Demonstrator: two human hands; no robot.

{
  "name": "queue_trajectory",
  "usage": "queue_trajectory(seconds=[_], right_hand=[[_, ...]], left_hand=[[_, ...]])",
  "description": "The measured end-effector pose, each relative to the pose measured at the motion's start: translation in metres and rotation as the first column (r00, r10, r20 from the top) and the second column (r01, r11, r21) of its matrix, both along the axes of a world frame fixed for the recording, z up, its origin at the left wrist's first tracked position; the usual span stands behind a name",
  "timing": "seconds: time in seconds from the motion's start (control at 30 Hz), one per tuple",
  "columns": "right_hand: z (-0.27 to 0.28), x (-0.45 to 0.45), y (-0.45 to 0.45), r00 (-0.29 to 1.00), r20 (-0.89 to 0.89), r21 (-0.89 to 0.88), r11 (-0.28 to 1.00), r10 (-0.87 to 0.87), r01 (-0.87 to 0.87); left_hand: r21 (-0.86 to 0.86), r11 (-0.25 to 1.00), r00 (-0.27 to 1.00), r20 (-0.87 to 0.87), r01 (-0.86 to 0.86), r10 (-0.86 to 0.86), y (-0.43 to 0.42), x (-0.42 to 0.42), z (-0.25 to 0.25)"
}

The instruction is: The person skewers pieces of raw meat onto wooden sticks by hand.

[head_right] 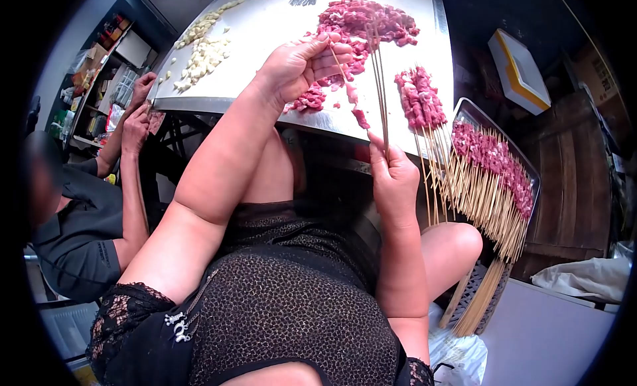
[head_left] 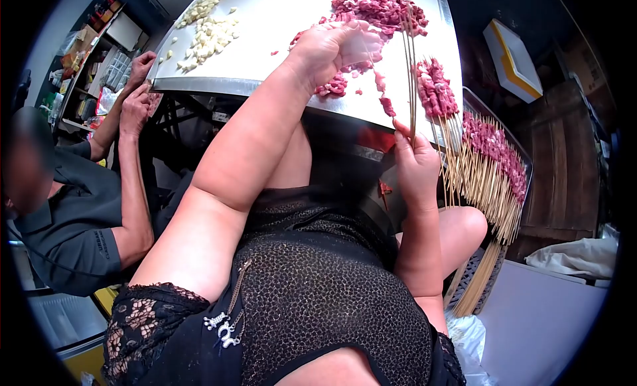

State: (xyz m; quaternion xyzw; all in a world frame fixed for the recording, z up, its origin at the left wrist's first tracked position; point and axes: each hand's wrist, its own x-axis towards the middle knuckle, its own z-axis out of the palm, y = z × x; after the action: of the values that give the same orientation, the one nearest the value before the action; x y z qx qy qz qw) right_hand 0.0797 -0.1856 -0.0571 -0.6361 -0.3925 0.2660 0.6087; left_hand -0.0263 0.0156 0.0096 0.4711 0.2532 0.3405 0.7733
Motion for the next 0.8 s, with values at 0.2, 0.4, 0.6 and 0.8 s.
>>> queue_trajectory(seconds=[0.2, 0.4, 0.6, 0.8], right_hand=[[0.005, 0.008, -0.005, 1.0, -0.012, -0.058, 0.998, 0.02, -0.021], [-0.002, 0.007, -0.003, 0.995, 0.095, -0.01, 1.0, -0.018, 0.019], [-0.004, 0.008, 0.001, 0.971, 0.23, 0.06, 0.997, -0.058, 0.046], [-0.002, 0.002, 0.002, 0.973, 0.217, 0.04, 0.996, -0.083, 0.076]], left_hand=[[-0.04, 0.999, 0.999, 0.036, -0.022, 0.024, -0.001, 0.001, 0.001], [-0.071, 0.997, 0.997, 0.075, -0.002, 0.007, 0.001, 0.004, -0.005], [-0.132, 0.99, 0.993, 0.117, 0.045, -0.029, -0.004, 0.009, -0.011], [-0.12, 0.989, 0.989, 0.128, 0.087, -0.071, -0.018, 0.016, -0.013]])
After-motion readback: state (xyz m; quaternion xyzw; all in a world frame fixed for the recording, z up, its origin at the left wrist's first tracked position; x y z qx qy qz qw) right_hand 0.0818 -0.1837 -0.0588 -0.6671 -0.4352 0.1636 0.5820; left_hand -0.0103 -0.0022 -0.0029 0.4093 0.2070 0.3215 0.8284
